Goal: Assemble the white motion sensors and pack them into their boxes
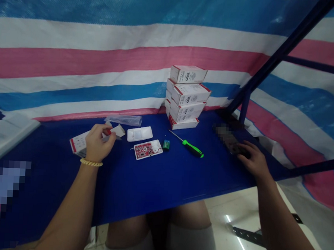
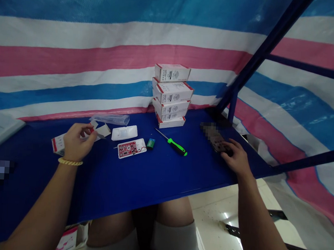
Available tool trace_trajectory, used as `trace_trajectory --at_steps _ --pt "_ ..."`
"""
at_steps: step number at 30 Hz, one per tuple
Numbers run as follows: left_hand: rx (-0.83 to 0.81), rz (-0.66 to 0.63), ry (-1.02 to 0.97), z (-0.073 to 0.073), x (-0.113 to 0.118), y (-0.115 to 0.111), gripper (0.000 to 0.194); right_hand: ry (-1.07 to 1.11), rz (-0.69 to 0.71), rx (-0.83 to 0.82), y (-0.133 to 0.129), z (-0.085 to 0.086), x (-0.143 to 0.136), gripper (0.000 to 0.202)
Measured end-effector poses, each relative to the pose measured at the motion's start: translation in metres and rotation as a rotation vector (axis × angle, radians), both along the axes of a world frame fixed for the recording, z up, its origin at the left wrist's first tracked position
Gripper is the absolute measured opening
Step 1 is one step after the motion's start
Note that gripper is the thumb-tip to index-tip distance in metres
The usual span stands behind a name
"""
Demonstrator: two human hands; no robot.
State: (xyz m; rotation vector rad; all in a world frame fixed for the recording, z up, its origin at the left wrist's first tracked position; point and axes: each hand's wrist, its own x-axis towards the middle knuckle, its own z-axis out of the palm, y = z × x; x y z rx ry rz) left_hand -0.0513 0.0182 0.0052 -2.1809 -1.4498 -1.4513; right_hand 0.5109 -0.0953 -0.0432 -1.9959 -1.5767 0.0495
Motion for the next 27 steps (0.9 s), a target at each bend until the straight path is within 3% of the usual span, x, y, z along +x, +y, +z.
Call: trace_trajectory --at_steps 6,10,14,17,19,24,27 --pt "-0.078 0.038 -0.043 0.0 0.001 0.001 0.014 0.008 -0.082 0.084 0.001 -0.005 0.003 0.016" --pt "-0.101 0.046 -0.057 -0.001 0.002 0.001 0.014 0.033 -0.093 0.102 0.001 -0.008 0.004 0.018" --pt "-0.092 0.046 -0.063 -0.002 0.001 0.002 0.013 -0.009 -0.091 0.059 0.0 -0.006 -0.002 0.04" --pt "-0.069 0.033 -0.051 -0.004 0.0 0.003 0.013 -0.083 -0.155 0.005 0.0 -0.005 -0.006 0.068" --pt "-0.047 0.022 -0.039 -0.005 -0.001 0.003 0.014 -0.094 -0.186 -0.001 -0.001 -0.005 -0.006 0.076" --pt "-0.02 0.021 -0.025 -0.006 -0.002 0.004 0.015 -0.118 -0.049 0.119 0.001 -0.012 0.004 0.045" --pt "-0.023 0.019 -0.023 -0.005 -0.002 0.004 0.015 -0.122 -0.034 0.09 0.006 -0.018 0.012 0.043"
